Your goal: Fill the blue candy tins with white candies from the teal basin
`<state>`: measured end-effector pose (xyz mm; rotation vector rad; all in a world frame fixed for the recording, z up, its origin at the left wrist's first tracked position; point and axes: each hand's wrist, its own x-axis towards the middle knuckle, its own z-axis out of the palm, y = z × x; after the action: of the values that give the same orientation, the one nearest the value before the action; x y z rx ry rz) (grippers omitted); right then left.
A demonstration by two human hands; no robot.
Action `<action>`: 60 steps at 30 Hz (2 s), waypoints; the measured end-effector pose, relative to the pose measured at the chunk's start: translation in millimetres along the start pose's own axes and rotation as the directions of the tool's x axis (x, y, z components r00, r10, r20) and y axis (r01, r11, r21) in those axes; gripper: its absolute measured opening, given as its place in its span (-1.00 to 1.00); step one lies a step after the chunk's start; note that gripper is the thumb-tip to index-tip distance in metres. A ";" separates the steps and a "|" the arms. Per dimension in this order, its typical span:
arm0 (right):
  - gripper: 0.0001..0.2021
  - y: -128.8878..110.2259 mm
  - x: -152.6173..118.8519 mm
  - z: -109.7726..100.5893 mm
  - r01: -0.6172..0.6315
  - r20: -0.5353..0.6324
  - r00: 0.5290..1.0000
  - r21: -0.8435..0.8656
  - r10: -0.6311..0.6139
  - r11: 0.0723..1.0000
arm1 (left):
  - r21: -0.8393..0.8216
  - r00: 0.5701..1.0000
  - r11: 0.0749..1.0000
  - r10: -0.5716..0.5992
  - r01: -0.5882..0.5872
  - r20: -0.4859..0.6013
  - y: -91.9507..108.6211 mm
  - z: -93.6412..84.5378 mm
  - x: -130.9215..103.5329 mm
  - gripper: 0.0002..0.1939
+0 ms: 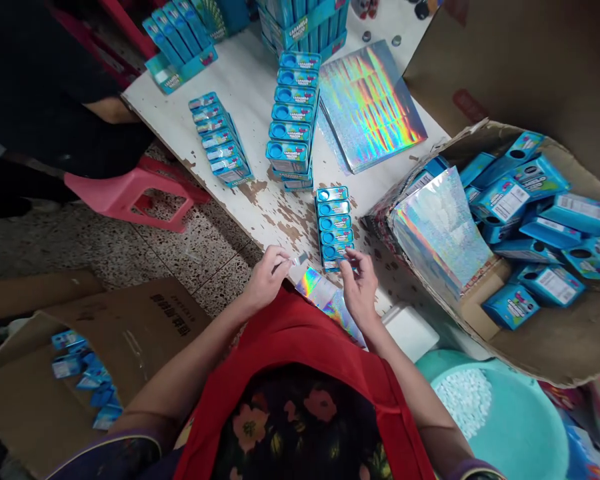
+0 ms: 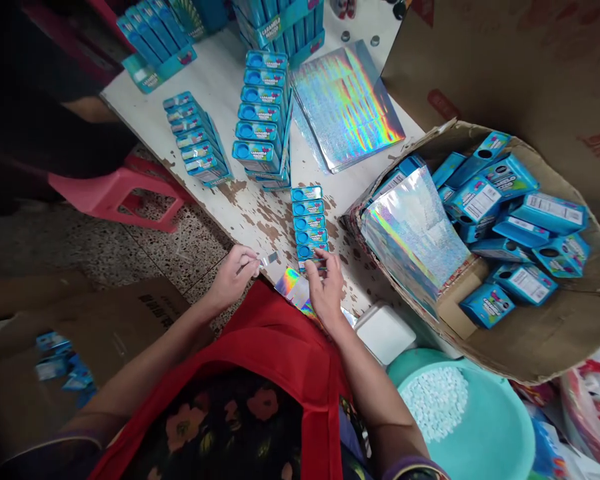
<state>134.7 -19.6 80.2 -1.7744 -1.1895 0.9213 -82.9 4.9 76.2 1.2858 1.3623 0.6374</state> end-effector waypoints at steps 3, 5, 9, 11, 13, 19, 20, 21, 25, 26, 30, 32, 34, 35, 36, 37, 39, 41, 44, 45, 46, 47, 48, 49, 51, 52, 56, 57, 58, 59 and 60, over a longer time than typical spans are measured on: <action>-0.43 -11.6 -5.4 3.5 -0.244 0.270 0.946 0.225 0.181 0.943 | 0.011 0.999 1.000 0.011 -0.012 0.050 18.6 -1.6 -7.1 -0.86; -0.39 -14.0 -4.7 6.8 -0.357 0.396 0.890 0.294 0.227 0.887 | 0.025 0.997 1.000 0.012 -0.014 0.078 21.1 0.8 -8.0 -0.86; -0.52 -10.1 -0.4 15.2 -0.404 0.409 0.871 0.277 0.273 0.872 | 0.079 0.991 0.997 0.004 -0.015 0.133 13.5 6.6 -3.6 -0.85; -0.60 -5.4 1.8 18.1 -0.358 0.346 0.897 0.206 0.275 0.911 | 0.091 0.988 0.996 -0.011 -0.003 0.152 8.3 10.4 0.3 -0.86; -0.63 -0.2 4.6 17.9 -0.262 0.277 0.935 0.114 0.223 0.958 | 0.091 0.987 0.996 -0.010 -0.005 0.161 3.7 15.8 5.6 -0.87; -0.68 8.4 20.7 5.8 -0.056 0.118 0.989 -0.243 0.086 0.968 | 0.193 0.986 0.981 -0.002 -0.031 0.168 -2.9 39.9 33.7 -0.84; -0.68 9.4 24.1 4.9 -0.047 0.090 0.993 -0.302 0.077 0.952 | 0.212 0.987 0.976 0.007 -0.042 0.162 -3.8 44.3 39.6 -0.83; -0.69 10.7 27.5 4.7 -0.042 0.064 0.996 -0.356 0.069 0.933 | 0.231 0.987 0.971 0.021 -0.058 0.159 -5.0 48.7 45.3 -0.82; -0.76 19.8 40.6 5.4 -0.059 -0.035 0.998 -0.505 0.048 0.861 | 0.222 0.986 0.972 0.040 -0.076 0.161 -16.2 65.8 64.1 -0.81; -0.77 22.4 43.1 4.5 -0.075 -0.078 0.996 -0.518 0.040 0.852 | 0.216 0.990 0.975 0.014 -0.045 0.144 -20.6 69.4 66.7 -0.81; -0.60 29.0 46.6 -2.9 -0.097 -0.189 0.982 -0.459 0.010 0.883 | 0.278 0.992 0.954 -0.122 0.109 0.029 -39.4 79.7 63.7 -0.69; -0.54 29.7 46.5 -4.1 -0.105 -0.162 0.986 -0.436 0.037 0.894 | 0.299 0.997 0.951 -0.069 0.079 -0.043 -46.0 84.6 54.3 -0.61; -0.55 30.6 48.1 -2.2 -0.134 -0.128 0.988 -0.450 0.085 0.883 | 0.340 0.997 0.940 0.056 -0.037 -0.045 -49.8 90.3 42.3 -0.49; -0.57 32.0 49.7 -1.0 -0.147 -0.117 0.988 -0.451 0.105 0.880 | 0.376 0.995 0.922 0.099 -0.092 0.001 -51.0 92.5 36.5 -0.42; -0.59 34.5 51.3 -0.3 -0.154 -0.109 0.987 -0.429 0.118 0.890 | 0.419 0.991 0.899 0.107 -0.129 0.075 -52.1 93.7 31.4 -0.35; -0.60 38.4 52.3 -0.6 -0.155 -0.102 0.987 -0.378 0.126 0.913 | 0.467 0.985 0.872 0.081 -0.144 0.153 -53.1 93.4 27.2 -0.30; -0.57 50.5 48.9 -5.0 -0.161 -0.097 0.985 -0.229 0.142 0.960 | 0.564 0.976 0.815 0.011 -0.135 0.218 -55.5 88.5 21.4 -0.29; -0.52 67.5 34.9 -13.6 -0.160 -0.079 0.986 -0.188 0.147 0.969 | 0.628 0.975 0.762 0.019 -0.158 0.222 -58.0 81.1 18.0 -0.40; -0.56 93.6 -2.2 -25.4 -0.119 0.036 0.990 -0.346 0.140 0.931 | 0.648 0.939 0.696 0.114 -0.309 0.325 -61.0 78.6 14.5 -0.56; -0.61 100.1 -15.2 -27.2 -0.091 0.097 0.986 -0.384 0.138 0.919 | 0.640 0.914 0.673 0.142 -0.371 0.379 -61.5 81.3 13.7 -0.59; -0.68 104.9 -26.7 -27.8 -0.068 0.149 0.979 -0.399 0.138 0.914 | 0.628 0.888 0.652 0.165 -0.425 0.430 -61.6 85.5 13.2 -0.62; -0.73 108.1 -36.0 -27.2 -0.051 0.188 0.973 -0.401 0.136 0.915 | 0.618 0.864 0.633 0.179 -0.467 0.470 -61.4 90.5 13.1 -0.63; -0.76 109.7 -42.6 -25.9 -0.032 0.216 0.968 -0.404 0.129 0.914 | 0.612 0.847 0.618 0.182 -0.493 0.499 -60.7 95.6 13.6 -0.65; -0.77 110.1 -46.9 -24.2 -0.013 0.233 0.965 -0.410 0.118 0.912 | 0.614 0.838 0.608 0.173 -0.504 0.517 -59.5 100.2 14.7 -0.66; -0.76 108.9 -49.9 -21.1 0.023 0.242 0.966 -0.431 0.091 0.902 | 0.625 0.835 0.601 0.139 -0.498 0.532 -56.3 106.7 18.0 -0.71; -0.77 108.1 -50.1 -19.8 0.033 0.237 0.968 -0.444 0.082 0.896 | 0.632 0.842 0.606 0.122 -0.483 0.526 -54.6 108.4 20.1 -0.71; -0.79 110.0 -54.6 -16.4 0.207 0.239 0.968 -0.563 -0.082 0.800 | 0.632 0.873 0.668 0.055 -0.393 0.484 -50.7 110.1 27.5 -0.69; -0.78 112.0 -57.4 -15.7 0.287 0.259 0.953 -0.598 -0.159 0.748 | 0.631 0.877 0.680 0.037 -0.373 0.479 -50.6 110.4 28.7 -0.70; -0.77 114.3 -60.5 -15.0 0.364 0.285 0.930 -0.627 -0.232 0.689 | 0.630 0.879 0.689 0.022 -0.358 0.476 -50.8 110.9 29.8 -0.70; -0.76 116.8 -63.7 -14.7 0.424 0.311 0.905 -0.646 -0.289 0.634 | 0.630 0.880 0.693 0.012 -0.349 0.474 -51.2 111.6 30.7 -0.70; -0.74 119.1 -66.7 -14.6 0.464 0.334 0.886 -0.656 -0.322 0.596 | 0.631 0.881 0.695 0.006 -0.343 0.472 -51.6 112.4 31.6 -0.70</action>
<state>171.9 -115.0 -11.2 -1.8768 -2.1970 0.3378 10.1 -12.0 -9.6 2.0583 1.1198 -0.1125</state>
